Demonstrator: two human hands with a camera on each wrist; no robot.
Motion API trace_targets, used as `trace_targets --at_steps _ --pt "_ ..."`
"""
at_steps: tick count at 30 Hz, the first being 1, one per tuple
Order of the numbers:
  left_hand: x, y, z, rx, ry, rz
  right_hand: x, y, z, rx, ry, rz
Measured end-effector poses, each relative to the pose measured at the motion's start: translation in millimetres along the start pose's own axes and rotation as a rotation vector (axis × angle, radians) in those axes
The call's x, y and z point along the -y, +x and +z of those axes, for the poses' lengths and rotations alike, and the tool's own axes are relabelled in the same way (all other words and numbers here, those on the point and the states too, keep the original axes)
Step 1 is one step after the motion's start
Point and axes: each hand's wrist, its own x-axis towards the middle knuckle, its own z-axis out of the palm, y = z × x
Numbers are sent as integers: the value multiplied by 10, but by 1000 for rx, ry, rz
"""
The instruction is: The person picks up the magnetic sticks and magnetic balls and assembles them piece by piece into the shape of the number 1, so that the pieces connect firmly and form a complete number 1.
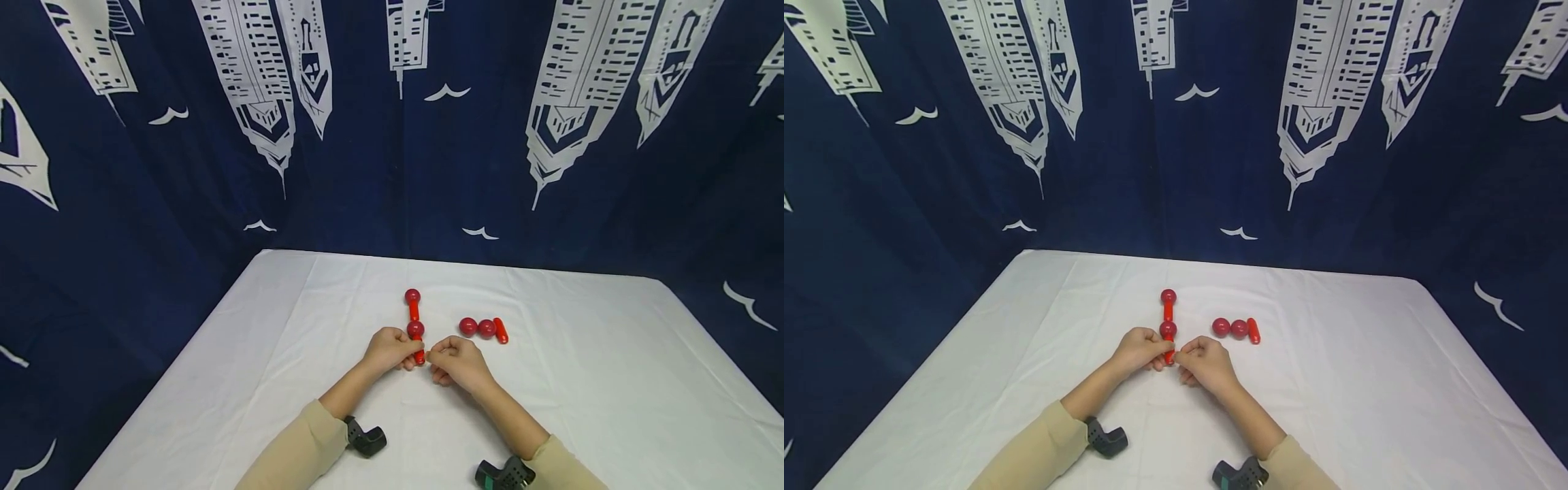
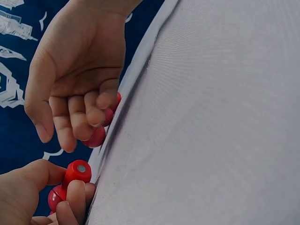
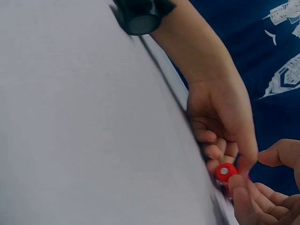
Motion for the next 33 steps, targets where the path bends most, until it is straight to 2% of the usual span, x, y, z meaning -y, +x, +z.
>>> trace_targets --at_steps 5,10,17,20,24,29,33 --pt "-29 -5 -10 4 -4 -13 70 41 -109 -41 -44 -42" --pt "-29 -7 -10 -10 0 -33 136 96 -245 -68 -132 -107" --pt "-36 -6 -3 -18 21 -37 161 312 -544 -109 -295 -307" --pt "-27 2 8 -24 28 -37 112 403 -672 -84 -379 -368" --pt "-7 4 8 -28 22 -34 27 492 -781 -30 -453 -403" --pt "-2 7 5 -28 19 -38 -67 565 -840 19 -538 -449" --pt "-14 2 -1 -25 8 -39 -118 601 -847 17 -599 -453"
